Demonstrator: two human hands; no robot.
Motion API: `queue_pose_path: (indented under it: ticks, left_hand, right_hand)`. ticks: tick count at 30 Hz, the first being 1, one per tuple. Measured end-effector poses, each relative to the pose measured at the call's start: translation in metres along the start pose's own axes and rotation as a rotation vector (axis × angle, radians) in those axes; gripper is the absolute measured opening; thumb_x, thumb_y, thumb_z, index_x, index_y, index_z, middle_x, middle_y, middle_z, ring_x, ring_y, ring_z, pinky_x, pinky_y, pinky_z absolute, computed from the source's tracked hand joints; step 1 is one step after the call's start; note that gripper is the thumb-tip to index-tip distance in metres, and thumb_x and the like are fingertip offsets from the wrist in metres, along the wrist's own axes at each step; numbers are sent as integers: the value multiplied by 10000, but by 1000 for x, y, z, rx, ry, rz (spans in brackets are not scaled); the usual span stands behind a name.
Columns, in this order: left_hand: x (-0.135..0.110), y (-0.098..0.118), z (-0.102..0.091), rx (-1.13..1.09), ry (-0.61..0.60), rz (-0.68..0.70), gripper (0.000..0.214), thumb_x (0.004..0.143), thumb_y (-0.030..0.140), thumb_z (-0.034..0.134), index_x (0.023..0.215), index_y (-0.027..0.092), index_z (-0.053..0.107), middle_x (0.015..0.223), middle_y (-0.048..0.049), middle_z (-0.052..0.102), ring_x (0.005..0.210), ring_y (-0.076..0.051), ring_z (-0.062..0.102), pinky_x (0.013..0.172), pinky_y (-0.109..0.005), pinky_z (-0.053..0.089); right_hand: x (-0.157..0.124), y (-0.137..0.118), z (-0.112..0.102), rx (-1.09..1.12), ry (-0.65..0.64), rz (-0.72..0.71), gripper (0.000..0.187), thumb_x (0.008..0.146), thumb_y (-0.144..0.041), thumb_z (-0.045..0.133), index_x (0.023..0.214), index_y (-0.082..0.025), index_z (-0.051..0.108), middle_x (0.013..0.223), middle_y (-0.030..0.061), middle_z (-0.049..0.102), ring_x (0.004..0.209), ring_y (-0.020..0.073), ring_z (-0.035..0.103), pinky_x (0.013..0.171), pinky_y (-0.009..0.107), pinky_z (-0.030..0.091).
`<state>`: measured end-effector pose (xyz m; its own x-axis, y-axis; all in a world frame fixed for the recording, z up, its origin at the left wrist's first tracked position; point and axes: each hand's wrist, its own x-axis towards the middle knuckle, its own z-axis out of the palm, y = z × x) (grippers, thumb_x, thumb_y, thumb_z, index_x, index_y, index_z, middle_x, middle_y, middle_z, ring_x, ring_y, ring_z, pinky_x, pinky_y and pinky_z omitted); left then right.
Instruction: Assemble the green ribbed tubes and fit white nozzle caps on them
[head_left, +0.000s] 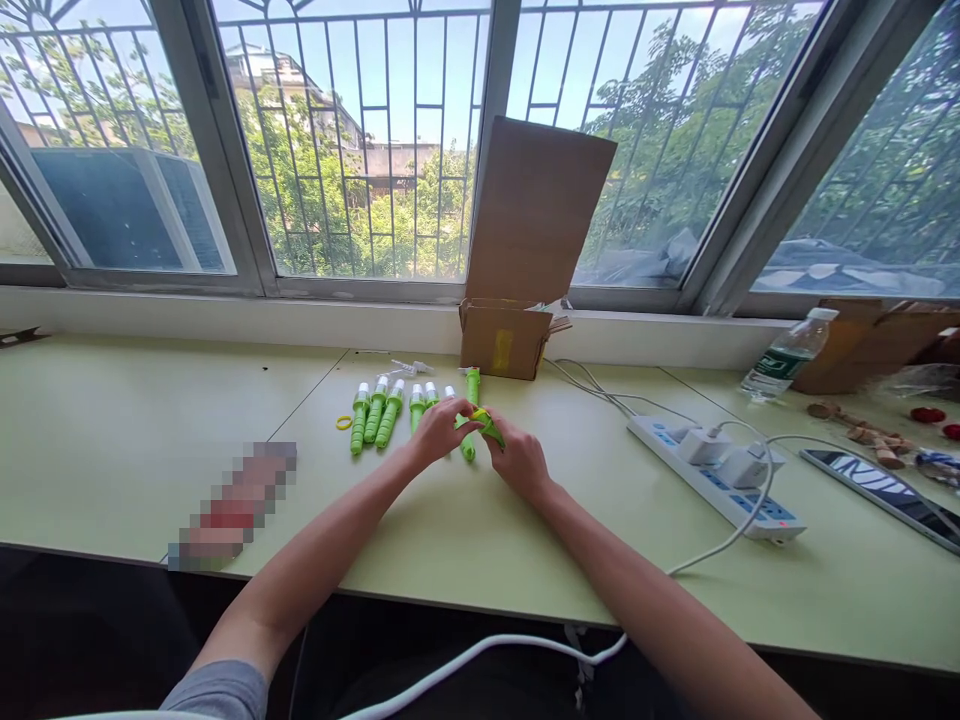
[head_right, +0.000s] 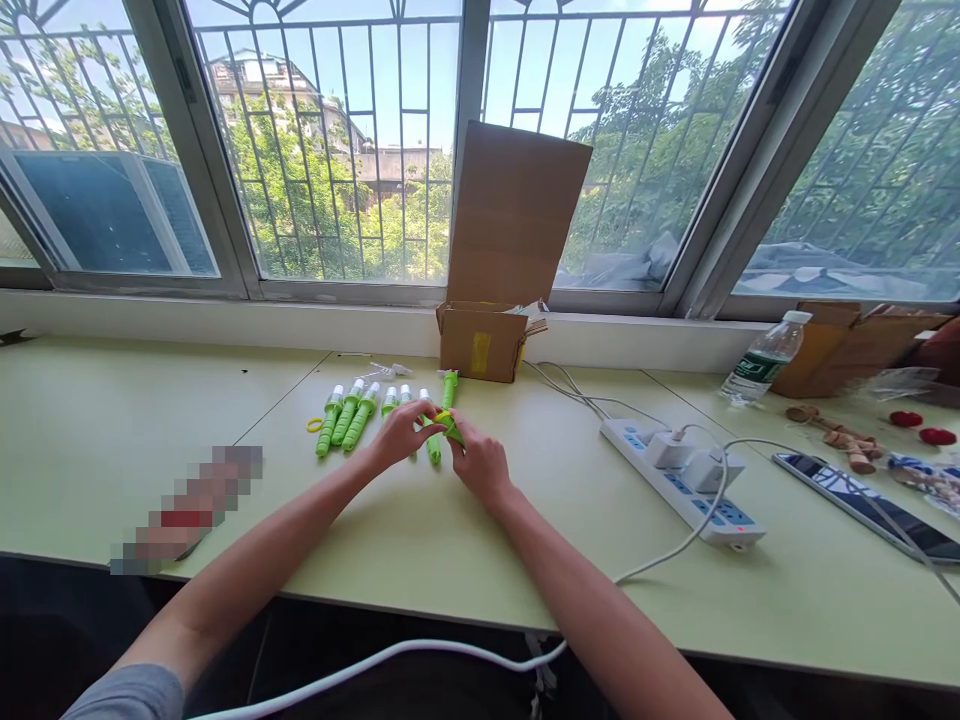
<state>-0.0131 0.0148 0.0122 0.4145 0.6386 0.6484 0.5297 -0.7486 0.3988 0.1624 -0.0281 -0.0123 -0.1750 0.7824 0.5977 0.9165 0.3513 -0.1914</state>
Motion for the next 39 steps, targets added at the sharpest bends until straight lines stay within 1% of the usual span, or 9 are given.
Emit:
queue_pose_path:
  ticks: [5,8,11,20,25,29,39]
  left_hand:
    - [0,-1,2,-33,6,-2,242,820,438,588,867,203,558,906,-15,651,787,-136,607,692,-265,487]
    - [0,-1,3,-58,29,-1,232,820,426,591,896,208,569,879,-9,653,775,-133,611,678,-260,489]
    - [0,0,4,-81,51,-12,222,807,417,609,877,208,573,860,-3,657,759,-134,615,672,-261,490]
    - [0,0,4,-89,50,-31,224,807,420,611,858,205,573,883,-7,660,751,-135,612,657,-260,482]
    - [1,3,2,-59,50,-31,249,805,437,608,892,205,581,844,-7,650,715,-131,598,624,-253,465]
    - [2,7,1,-51,64,-18,266,803,454,605,887,203,573,838,-7,644,701,-127,591,611,-245,455]
    - [3,11,0,-35,81,14,257,824,463,572,842,207,553,869,-14,645,772,-138,605,653,-248,462]
  right_hand:
    - [0,-2,-1,-3,8,-3,474,890,-271,459,1362,-267,417,1152,38,663,837,212,675,632,252,465]
    - [0,-2,-1,-3,11,7,479,888,-279,468,1364,-262,417,1130,43,673,836,214,676,643,252,466]
    - [1,-1,1,-2,9,17,491,881,-281,481,1367,-253,419,1094,51,688,813,220,680,647,261,473]
    - [1,1,3,0,31,5,495,878,-286,485,1368,-275,416,1106,53,682,804,221,685,637,264,485]
    - [-1,3,5,47,79,0,494,884,-281,472,1373,-248,411,1095,62,686,818,221,683,662,269,494]
    - [-1,3,7,77,125,-2,480,891,-294,462,1366,-236,419,1136,68,668,852,226,679,677,273,501]
    - [-3,4,8,138,237,-18,463,919,-317,425,1369,-211,415,1171,86,648,950,223,657,726,276,509]
